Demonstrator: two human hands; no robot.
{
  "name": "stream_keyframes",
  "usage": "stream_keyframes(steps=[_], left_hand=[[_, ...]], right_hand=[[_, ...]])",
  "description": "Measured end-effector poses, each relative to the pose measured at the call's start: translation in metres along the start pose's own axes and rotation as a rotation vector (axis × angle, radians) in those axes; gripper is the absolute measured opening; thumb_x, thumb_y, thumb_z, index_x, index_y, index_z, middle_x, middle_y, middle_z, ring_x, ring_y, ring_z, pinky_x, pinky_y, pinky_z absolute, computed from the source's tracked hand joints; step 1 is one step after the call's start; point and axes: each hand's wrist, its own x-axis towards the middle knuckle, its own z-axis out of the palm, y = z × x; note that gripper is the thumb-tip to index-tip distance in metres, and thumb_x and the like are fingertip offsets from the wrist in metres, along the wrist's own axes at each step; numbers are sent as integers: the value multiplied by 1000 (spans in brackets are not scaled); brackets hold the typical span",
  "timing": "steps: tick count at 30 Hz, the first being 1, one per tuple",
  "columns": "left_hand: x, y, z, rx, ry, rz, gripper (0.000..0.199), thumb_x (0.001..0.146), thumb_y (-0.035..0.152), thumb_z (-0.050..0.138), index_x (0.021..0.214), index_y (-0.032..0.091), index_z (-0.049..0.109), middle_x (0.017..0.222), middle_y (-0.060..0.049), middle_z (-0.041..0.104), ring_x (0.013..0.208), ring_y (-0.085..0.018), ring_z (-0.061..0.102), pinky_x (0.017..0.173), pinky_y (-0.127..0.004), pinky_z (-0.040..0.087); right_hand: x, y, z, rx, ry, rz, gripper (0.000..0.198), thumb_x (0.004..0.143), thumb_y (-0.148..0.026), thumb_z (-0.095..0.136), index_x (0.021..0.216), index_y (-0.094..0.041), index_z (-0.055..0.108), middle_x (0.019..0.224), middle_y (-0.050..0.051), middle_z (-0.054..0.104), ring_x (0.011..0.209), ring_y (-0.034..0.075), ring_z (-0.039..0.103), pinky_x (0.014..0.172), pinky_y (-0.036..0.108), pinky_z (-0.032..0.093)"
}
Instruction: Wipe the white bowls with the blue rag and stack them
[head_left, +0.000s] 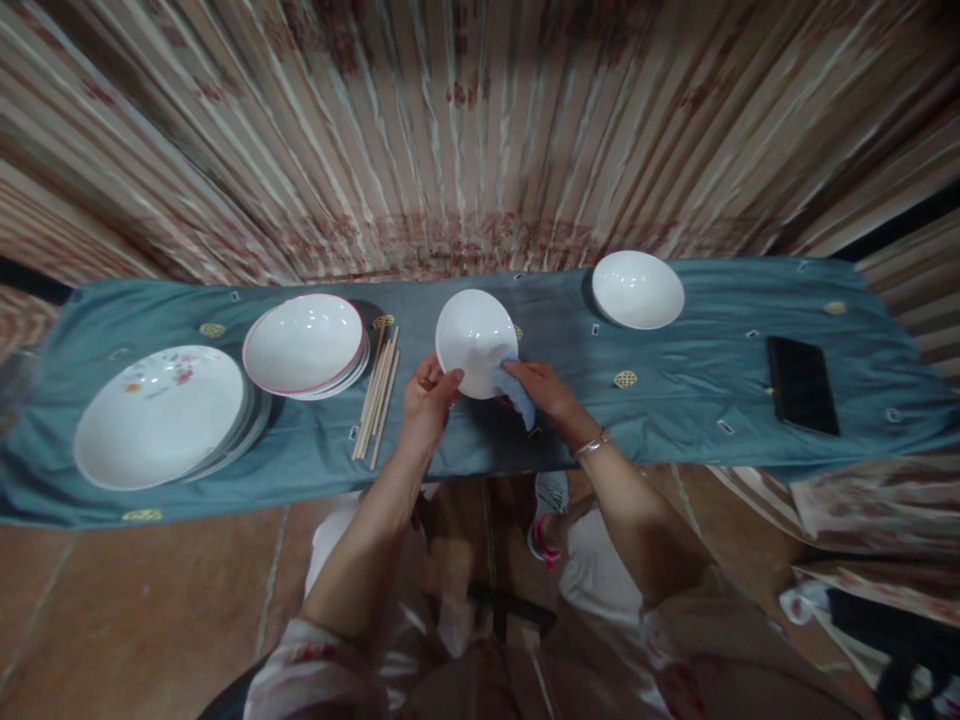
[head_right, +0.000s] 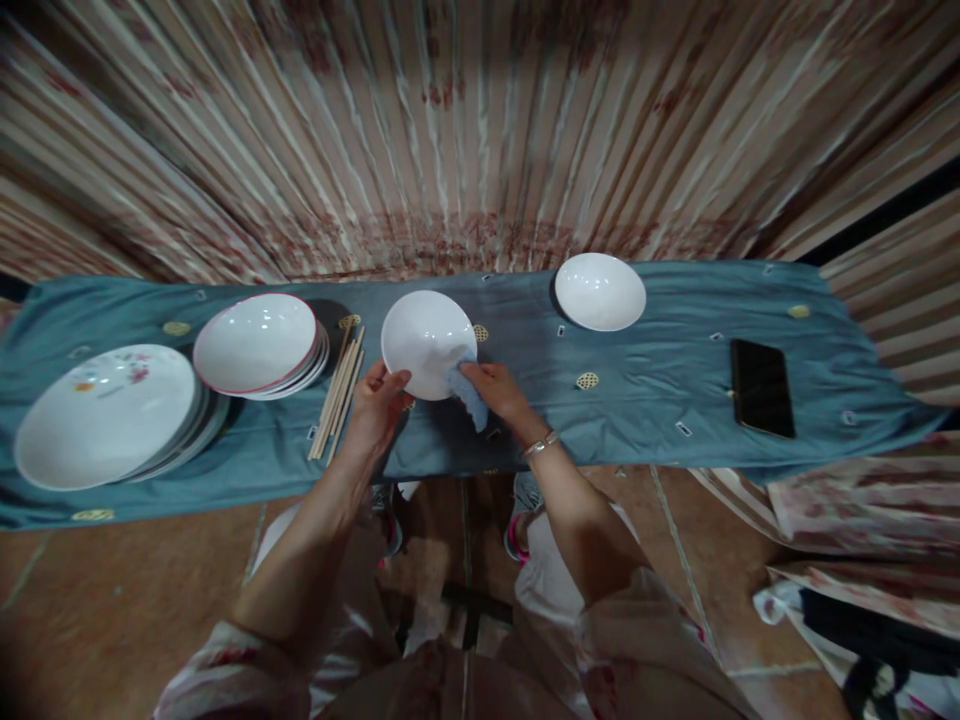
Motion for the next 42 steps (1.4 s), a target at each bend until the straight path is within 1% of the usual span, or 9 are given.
stream_keyframes(steps=[7, 10, 14, 17, 20, 26, 30, 37, 42], left_hand=[[1, 1, -2, -19, 7, 41, 52, 59, 32, 90, 106, 21, 71, 101, -5, 80, 90, -21, 74, 77, -29, 59], [1, 2, -2, -38, 3, 47, 54, 59, 33, 90, 107, 20, 70, 103, -6, 79, 92, -23, 74, 79, -31, 60], [2, 3, -1, -78, 43, 30, 46, 56, 34, 92, 95, 19, 71, 101, -6, 79, 90, -21, 73, 77, -30, 60], [3, 3, -1, -94, 61, 16, 43, 56, 33, 92, 89, 18, 70, 98, -6, 79, 89, -20, 72, 77, -28, 60], [4, 2, 1, -116, 54, 10, 41, 57, 36, 91, 86, 17, 68, 99, -7, 78, 90, -21, 71, 77, -30, 61], [4, -2, 8, -148, 27, -43, 42, 57, 36, 91, 89, 17, 70, 99, -7, 77, 96, -24, 71, 85, -36, 61], [4, -7, 15, -147, -20, -68, 41, 62, 37, 88, 93, 17, 70, 109, -11, 77, 113, -31, 69, 93, -44, 60], [1, -12, 38, -123, -72, -112, 49, 64, 40, 88, 105, 17, 72, 130, -13, 71, 136, -37, 55, 99, -46, 59], [-2, -16, 53, -128, -119, -69, 57, 74, 37, 85, 127, 27, 66, 149, -7, 59, 144, -35, 48, 99, -46, 59]], right_hand=[[-17, -4, 31, 361, -178, 157, 36, 91, -48, 61, 78, -16, 70, 64, 7, 74, 55, 18, 68, 55, 28, 58], [-22, -6, 39, 458, -237, 149, 28, 90, -43, 59, 84, -18, 69, 69, 5, 75, 63, 19, 70, 62, 30, 60], [-23, -8, 39, 433, -261, 143, 8, 74, -25, 63, 75, -19, 67, 62, 0, 71, 59, 15, 65, 58, 25, 55], [-23, -11, 34, 296, -257, 158, 9, 62, -16, 62, 69, -18, 67, 53, -4, 65, 49, 12, 56, 49, 21, 44], [-23, -15, 27, 222, -190, 90, 9, 61, -21, 65, 69, -18, 68, 54, -3, 64, 48, 11, 51, 46, 22, 37], [-21, -16, 13, 239, -26, -135, 33, 75, -51, 68, 86, -20, 70, 78, 4, 73, 77, 20, 65, 71, 29, 52], [-15, -6, 7, 55, 231, -332, 24, 76, -43, 62, 84, -21, 66, 82, 1, 69, 86, 18, 60, 80, 29, 49], [-8, 2, -12, 31, 377, -408, 23, 71, -40, 55, 77, -20, 63, 68, -4, 55, 69, 15, 47, 67, 28, 40], [-8, -2, -30, 38, 463, -439, 21, 71, -40, 54, 74, -20, 61, 68, -4, 53, 69, 14, 45, 67, 28, 38]])
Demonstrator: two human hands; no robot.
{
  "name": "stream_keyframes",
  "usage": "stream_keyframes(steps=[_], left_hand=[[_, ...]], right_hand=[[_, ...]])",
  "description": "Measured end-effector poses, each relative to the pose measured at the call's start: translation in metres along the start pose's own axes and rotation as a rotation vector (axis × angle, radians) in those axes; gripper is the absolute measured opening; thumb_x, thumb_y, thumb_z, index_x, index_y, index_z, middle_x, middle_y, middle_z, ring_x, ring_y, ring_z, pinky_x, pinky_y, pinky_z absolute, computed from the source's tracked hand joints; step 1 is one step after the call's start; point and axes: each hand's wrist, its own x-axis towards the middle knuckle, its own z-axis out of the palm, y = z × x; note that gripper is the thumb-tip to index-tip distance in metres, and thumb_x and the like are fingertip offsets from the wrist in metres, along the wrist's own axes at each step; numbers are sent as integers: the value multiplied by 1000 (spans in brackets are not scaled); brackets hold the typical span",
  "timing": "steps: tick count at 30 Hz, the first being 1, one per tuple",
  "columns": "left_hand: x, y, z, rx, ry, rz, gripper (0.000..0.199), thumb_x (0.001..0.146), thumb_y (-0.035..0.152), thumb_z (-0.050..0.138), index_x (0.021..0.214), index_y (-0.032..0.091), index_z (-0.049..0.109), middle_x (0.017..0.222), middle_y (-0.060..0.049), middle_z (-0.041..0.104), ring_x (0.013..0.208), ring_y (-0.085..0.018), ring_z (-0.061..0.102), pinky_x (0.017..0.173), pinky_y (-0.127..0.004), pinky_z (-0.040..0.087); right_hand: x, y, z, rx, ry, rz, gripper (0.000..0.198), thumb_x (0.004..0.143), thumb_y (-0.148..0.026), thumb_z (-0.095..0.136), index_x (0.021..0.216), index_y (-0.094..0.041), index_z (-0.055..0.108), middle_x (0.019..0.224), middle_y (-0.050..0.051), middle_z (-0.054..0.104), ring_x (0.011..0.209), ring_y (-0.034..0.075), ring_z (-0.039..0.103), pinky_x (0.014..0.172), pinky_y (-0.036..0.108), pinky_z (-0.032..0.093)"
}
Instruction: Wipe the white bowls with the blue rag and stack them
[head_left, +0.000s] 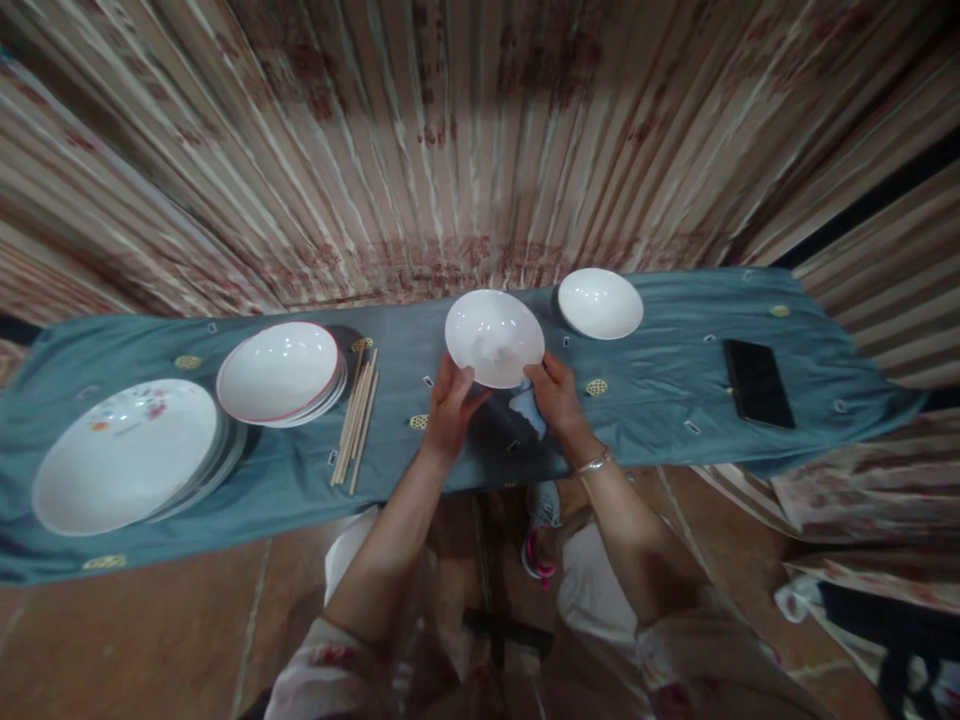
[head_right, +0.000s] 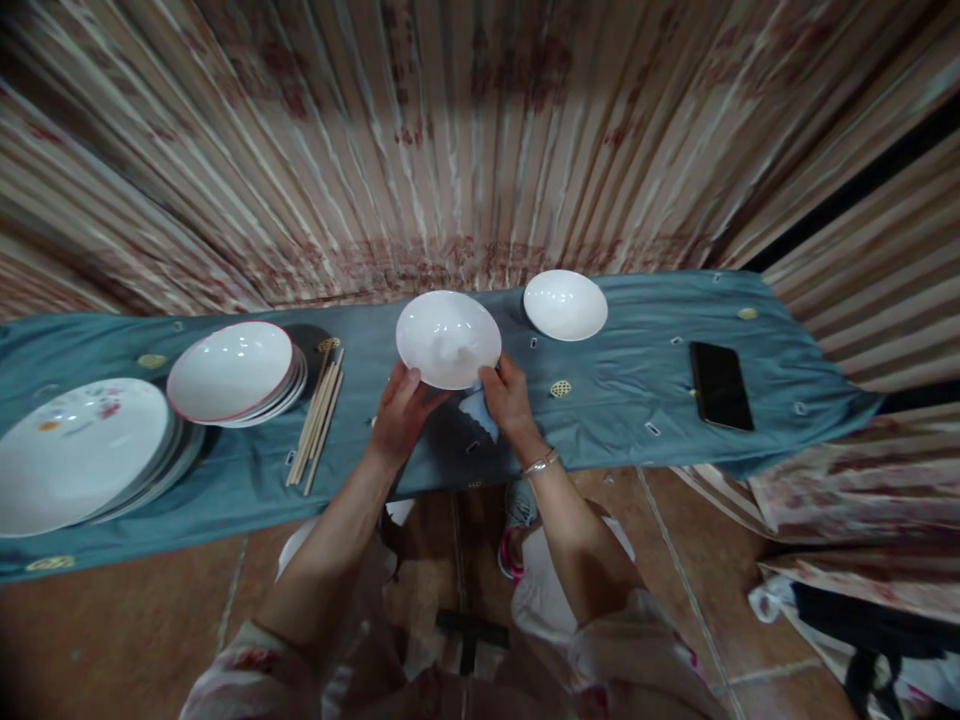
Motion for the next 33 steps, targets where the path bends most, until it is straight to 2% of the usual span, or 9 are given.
stream_keyframes(steps=[3, 5, 8, 11, 15, 19, 24, 29, 33], left_hand=[[0, -10, 0, 3, 24, -50, 58, 77, 28, 84, 131, 30, 63, 149, -7, 58, 142, -32, 52, 104, -49, 55], [0, -18, -3, 14, 32, -100, 56, 75, 21, 85, 127, 28, 66, 144, -9, 62, 140, -32, 54, 108, -52, 52], [-1, -28, -11, 10, 11, -132, 50, 73, 20, 86, 120, 26, 70, 135, -10, 67, 139, -33, 55, 111, -55, 48], [-3, -33, -18, 22, -2, -139, 49, 73, 20, 86, 119, 27, 71, 132, -9, 69, 138, -33, 56, 110, -53, 49], [-5, -33, -24, 27, 0, -142, 49, 71, 20, 88, 117, 27, 72, 129, -8, 71, 133, -31, 61, 106, -49, 52], [-6, -29, -30, 51, -3, -129, 51, 70, 24, 90, 117, 27, 72, 130, -8, 70, 128, -29, 64, 101, -43, 56], [-5, -24, -36, 112, -24, -103, 52, 70, 30, 88, 120, 28, 71, 134, -8, 68, 132, -29, 61, 102, -42, 55], [-7, -20, -36, 118, -5, -96, 56, 67, 31, 91, 119, 28, 71, 134, -9, 68, 130, -30, 63, 100, -42, 56], [-8, -18, -34, 110, 6, -91, 58, 64, 33, 93, 118, 27, 71, 134, -9, 68, 129, -30, 63, 98, -41, 57]], right_hand=[[11, -1, -17, 6, 91, -28, 22, 72, -40, 53, 76, -20, 61, 71, -4, 54, 71, 14, 45, 68, 28, 40], [21, -1, -31, -24, 151, -53, 21, 73, -39, 53, 77, -20, 61, 71, -4, 54, 71, 14, 45, 68, 27, 41], [38, 2, -55, -109, 307, -107, 19, 73, -36, 51, 76, -19, 60, 72, -3, 57, 72, 14, 48, 70, 27, 43], [55, 7, -77, -196, 402, -193, 27, 75, -36, 48, 85, -16, 63, 80, 3, 64, 79, 18, 55, 78, 31, 46], [72, 10, -96, -398, 507, -146, 32, 75, -36, 46, 90, -15, 64, 77, 5, 64, 72, 19, 53, 77, 35, 47], [83, 12, -103, -546, 538, -59, 41, 76, -34, 45, 103, -11, 66, 81, 9, 67, 71, 21, 54, 77, 38, 48], [89, 13, -106, -620, 548, -1, 61, 77, -33, 44, 126, -2, 62, 94, 19, 72, 82, 28, 63, 84, 42, 50], [90, 12, -109, -690, 549, 18, 62, 80, -32, 44, 130, 0, 60, 104, 25, 73, 94, 33, 67, 91, 45, 49], [89, 11, -109, -718, 556, 29, 61, 80, -32, 44, 129, 0, 61, 102, 25, 73, 98, 35, 67, 89, 44, 49]])
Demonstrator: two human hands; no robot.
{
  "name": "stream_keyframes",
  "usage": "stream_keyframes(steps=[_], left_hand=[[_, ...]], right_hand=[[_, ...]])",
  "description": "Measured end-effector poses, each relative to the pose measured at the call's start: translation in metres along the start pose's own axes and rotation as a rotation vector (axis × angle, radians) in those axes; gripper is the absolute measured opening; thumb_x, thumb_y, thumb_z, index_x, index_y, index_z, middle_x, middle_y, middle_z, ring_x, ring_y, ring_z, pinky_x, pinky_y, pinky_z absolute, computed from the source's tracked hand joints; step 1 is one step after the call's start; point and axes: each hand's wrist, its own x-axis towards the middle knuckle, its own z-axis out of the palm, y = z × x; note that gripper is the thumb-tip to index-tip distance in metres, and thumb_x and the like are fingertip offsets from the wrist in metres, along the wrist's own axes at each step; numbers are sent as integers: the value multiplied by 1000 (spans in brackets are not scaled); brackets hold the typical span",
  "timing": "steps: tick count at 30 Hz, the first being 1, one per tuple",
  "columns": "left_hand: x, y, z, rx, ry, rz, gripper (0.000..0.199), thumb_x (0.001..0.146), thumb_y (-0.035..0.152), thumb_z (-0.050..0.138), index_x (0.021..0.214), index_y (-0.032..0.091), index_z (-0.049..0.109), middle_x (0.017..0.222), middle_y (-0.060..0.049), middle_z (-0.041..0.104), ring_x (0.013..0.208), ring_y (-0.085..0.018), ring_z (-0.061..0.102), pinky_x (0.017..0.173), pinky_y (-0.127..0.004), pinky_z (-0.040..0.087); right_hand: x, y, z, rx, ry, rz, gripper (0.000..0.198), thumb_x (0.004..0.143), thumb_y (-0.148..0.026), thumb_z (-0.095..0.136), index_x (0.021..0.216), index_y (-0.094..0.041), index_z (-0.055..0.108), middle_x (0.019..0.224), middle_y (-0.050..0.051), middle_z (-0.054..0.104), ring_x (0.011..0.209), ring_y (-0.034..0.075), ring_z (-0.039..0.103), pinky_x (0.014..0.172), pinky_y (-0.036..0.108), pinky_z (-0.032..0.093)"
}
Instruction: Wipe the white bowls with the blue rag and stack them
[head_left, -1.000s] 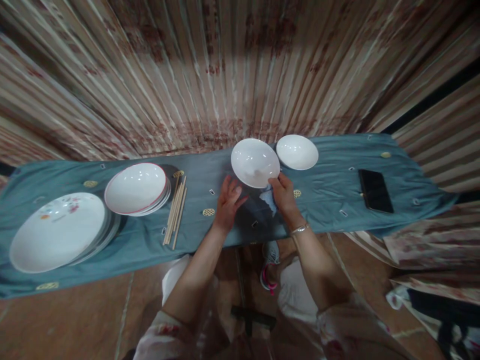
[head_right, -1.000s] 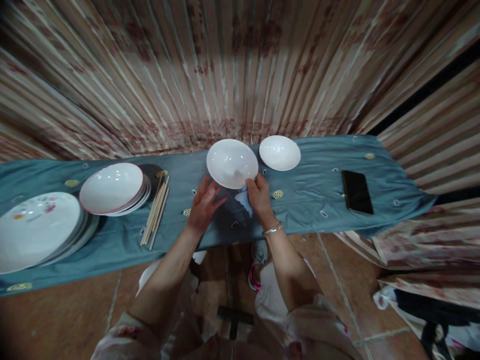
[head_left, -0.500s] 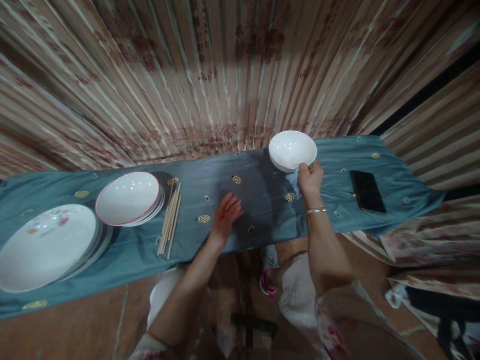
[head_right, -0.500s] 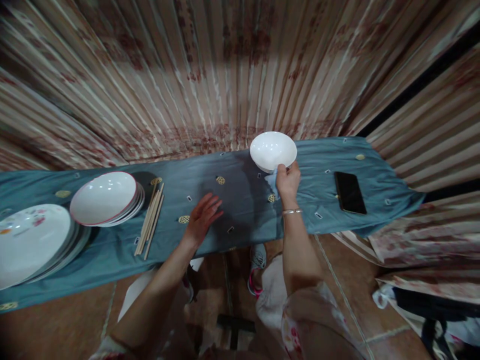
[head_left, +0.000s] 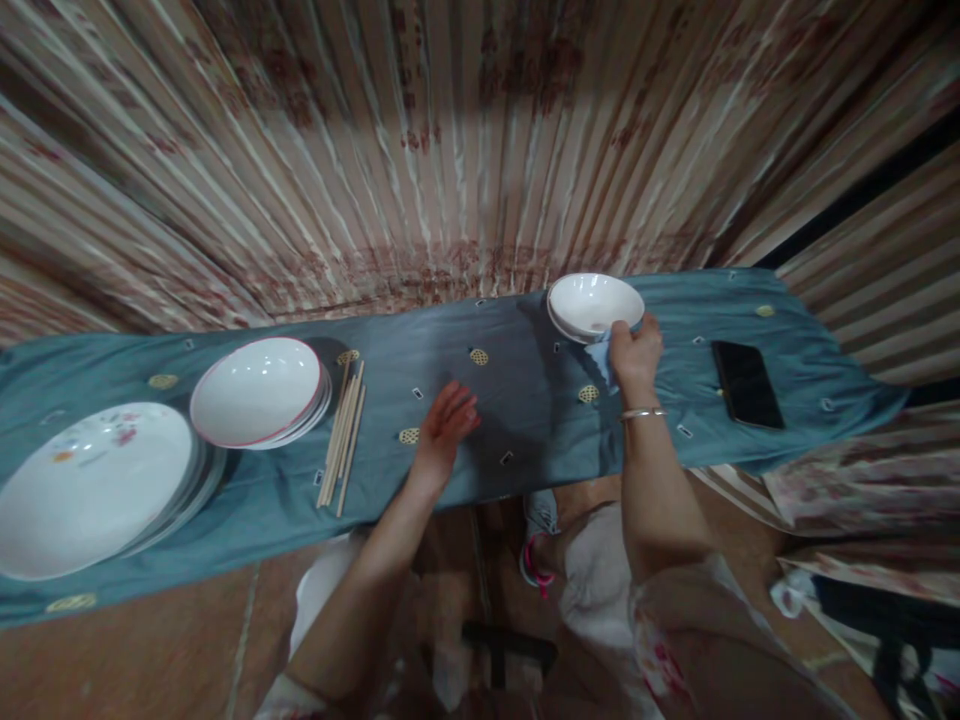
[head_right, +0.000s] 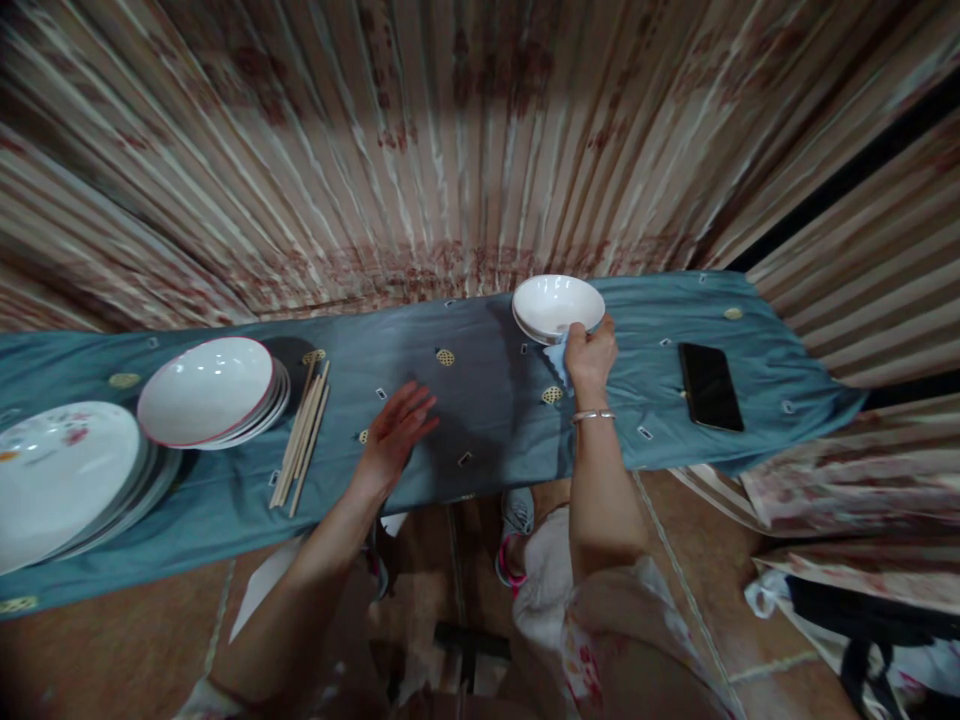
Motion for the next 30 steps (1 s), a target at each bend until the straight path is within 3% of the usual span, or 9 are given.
stream_keyframes(steps=[15, 24, 30], left_hand=[[-3, -8, 5, -34, -5, -49, 48, 71, 23, 88, 116, 24, 73, 131, -10, 70, 131, -31, 62, 104, -45, 54], [-4, -6, 5, -24, 8, -34, 48, 70, 24, 89, 115, 24, 73, 130, -10, 70, 128, -30, 63, 101, -42, 55], [-3, -3, 0, -46, 15, -26, 48, 70, 23, 89, 115, 24, 72, 128, -9, 71, 125, -29, 65, 101, -42, 54]], right_hand=[[4, 4, 0, -56, -4, -31, 53, 78, -37, 44, 111, -5, 70, 96, 27, 74, 93, 35, 66, 79, 41, 48], [4, 2, -6, -171, -66, -49, 46, 83, -33, 43, 109, -4, 68, 107, 32, 72, 100, 39, 67, 84, 43, 47], [6, 8, -5, -214, -91, -46, 38, 79, -31, 48, 101, -7, 68, 101, 31, 73, 98, 39, 67, 86, 46, 49]])
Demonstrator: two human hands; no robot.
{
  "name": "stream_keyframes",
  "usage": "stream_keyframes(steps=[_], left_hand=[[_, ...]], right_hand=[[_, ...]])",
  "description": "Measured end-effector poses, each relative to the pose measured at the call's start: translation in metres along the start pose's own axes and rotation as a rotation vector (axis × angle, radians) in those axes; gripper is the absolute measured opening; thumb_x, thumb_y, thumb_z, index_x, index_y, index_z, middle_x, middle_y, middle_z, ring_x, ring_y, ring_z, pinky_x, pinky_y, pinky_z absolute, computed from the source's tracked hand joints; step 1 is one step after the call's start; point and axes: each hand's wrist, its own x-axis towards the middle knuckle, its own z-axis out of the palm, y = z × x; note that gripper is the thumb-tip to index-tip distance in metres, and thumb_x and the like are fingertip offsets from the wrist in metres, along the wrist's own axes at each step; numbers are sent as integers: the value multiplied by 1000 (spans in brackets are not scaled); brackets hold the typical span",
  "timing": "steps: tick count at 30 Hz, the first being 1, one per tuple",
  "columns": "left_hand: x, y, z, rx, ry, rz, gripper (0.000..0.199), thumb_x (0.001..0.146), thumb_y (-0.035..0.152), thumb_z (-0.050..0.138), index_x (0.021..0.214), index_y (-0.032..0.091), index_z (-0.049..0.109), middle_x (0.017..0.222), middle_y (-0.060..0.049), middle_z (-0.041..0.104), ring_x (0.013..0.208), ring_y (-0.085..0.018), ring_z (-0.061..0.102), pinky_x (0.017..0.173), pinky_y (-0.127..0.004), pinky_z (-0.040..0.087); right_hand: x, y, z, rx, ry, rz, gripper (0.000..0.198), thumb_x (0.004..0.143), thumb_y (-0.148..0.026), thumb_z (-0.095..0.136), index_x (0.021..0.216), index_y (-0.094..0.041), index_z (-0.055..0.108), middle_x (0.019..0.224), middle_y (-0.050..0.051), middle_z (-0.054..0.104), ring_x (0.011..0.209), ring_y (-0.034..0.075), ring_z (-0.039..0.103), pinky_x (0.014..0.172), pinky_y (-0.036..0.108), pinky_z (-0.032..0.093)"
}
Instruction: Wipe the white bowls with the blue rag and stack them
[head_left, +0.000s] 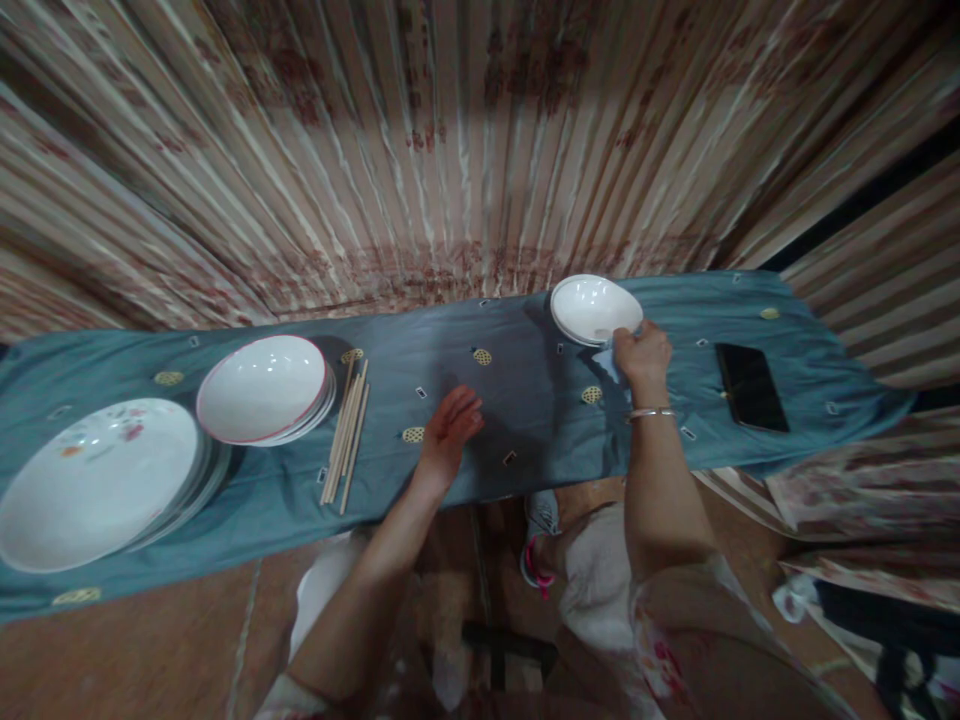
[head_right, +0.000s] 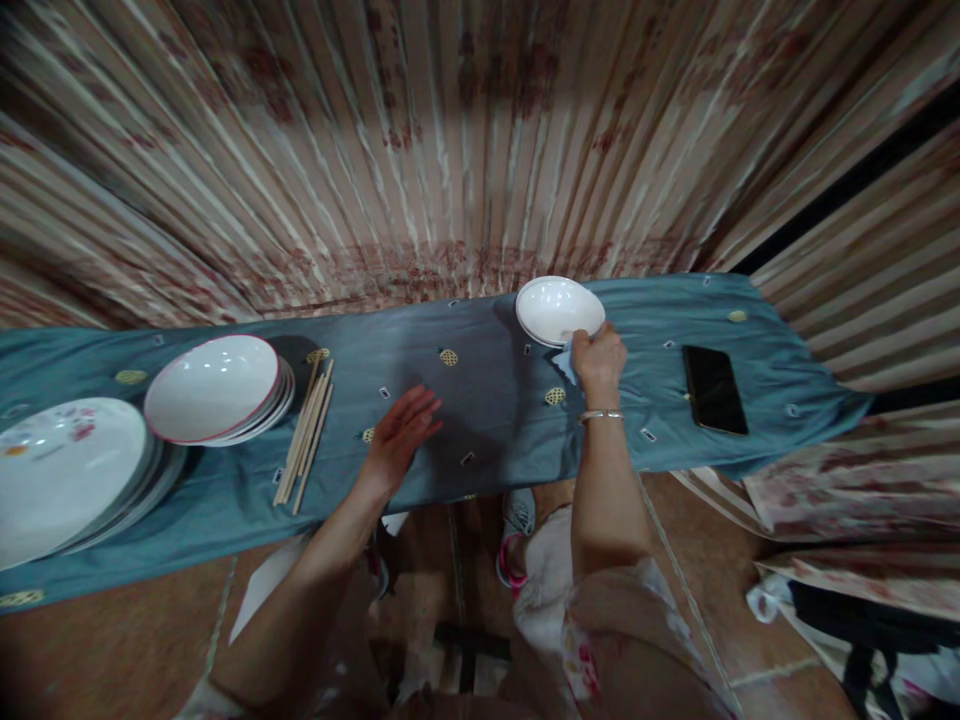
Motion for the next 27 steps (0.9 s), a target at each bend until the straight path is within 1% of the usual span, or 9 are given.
stream_keyframes(steps=[6, 8, 12, 14, 17, 19, 21, 23, 27], left_hand=[[-2, 5, -8, -13, 15, 15, 49, 69, 20, 89, 115, 23, 72, 130, -10, 69, 127, -29, 64, 105, -45, 51], [-3, 8, -11, -11, 18, 25, 49, 70, 21, 89, 116, 23, 72, 131, -11, 69, 128, -29, 63, 107, -46, 50], [-6, 14, -19, 15, 21, 61, 50, 69, 22, 89, 116, 25, 72, 130, -10, 70, 128, -28, 63, 109, -46, 48], [-7, 18, -22, 13, 30, 91, 49, 69, 22, 89, 115, 25, 73, 128, -9, 70, 127, -28, 64, 109, -44, 49], [-9, 24, -26, -2, 65, 141, 44, 69, 17, 87, 110, 25, 74, 126, -8, 72, 128, -28, 63, 108, -42, 49], [-11, 29, -29, -7, 91, 168, 43, 68, 15, 87, 108, 24, 74, 124, -8, 72, 129, -28, 63, 107, -41, 49], [-13, 35, -32, -16, 105, 171, 46, 68, 17, 86, 111, 24, 72, 124, -9, 72, 130, -28, 62, 107, -41, 49], [-17, 41, -36, -39, 113, 150, 51, 70, 22, 87, 117, 25, 67, 125, -10, 72, 130, -29, 63, 105, -43, 50], [-25, 53, -43, -117, 152, 121, 57, 73, 27, 85, 123, 27, 58, 123, -8, 72, 125, -29, 66, 103, -47, 52]], right_hand=[[1, 7, 5, -14, 6, -2, 37, 80, -35, 55, 103, -8, 67, 100, 28, 72, 102, 41, 68, 92, 54, 50], [-1, 7, 4, -59, 16, -17, 41, 83, -36, 54, 107, -5, 65, 101, 32, 71, 102, 44, 69, 90, 57, 50], [-10, 1, -8, -125, 62, -56, 57, 88, -38, 49, 124, 5, 60, 104, 37, 70, 102, 48, 70, 88, 58, 50], [-18, -8, -14, -103, 69, -84, 60, 89, -38, 48, 129, 5, 60, 101, 33, 72, 100, 45, 70, 88, 55, 50], [-35, -30, -16, 12, 63, -163, 53, 88, -40, 49, 124, -4, 67, 91, 23, 76, 92, 37, 71, 85, 47, 50], [-51, -51, -11, 100, -1, -228, 40, 88, -39, 48, 102, -12, 74, 88, 18, 77, 85, 31, 69, 81, 41, 49], [-72, -75, 0, 221, -103, -321, 36, 88, -39, 47, 85, -16, 74, 84, 13, 76, 79, 26, 67, 75, 35, 47], [-97, -99, 14, 365, -234, -405, 30, 86, -38, 51, 80, -18, 73, 80, 9, 75, 76, 22, 64, 71, 32, 44], [-147, -142, 39, 560, -469, -451, 26, 86, -39, 56, 76, -22, 72, 73, 3, 72, 71, 19, 61, 68, 29, 41]])
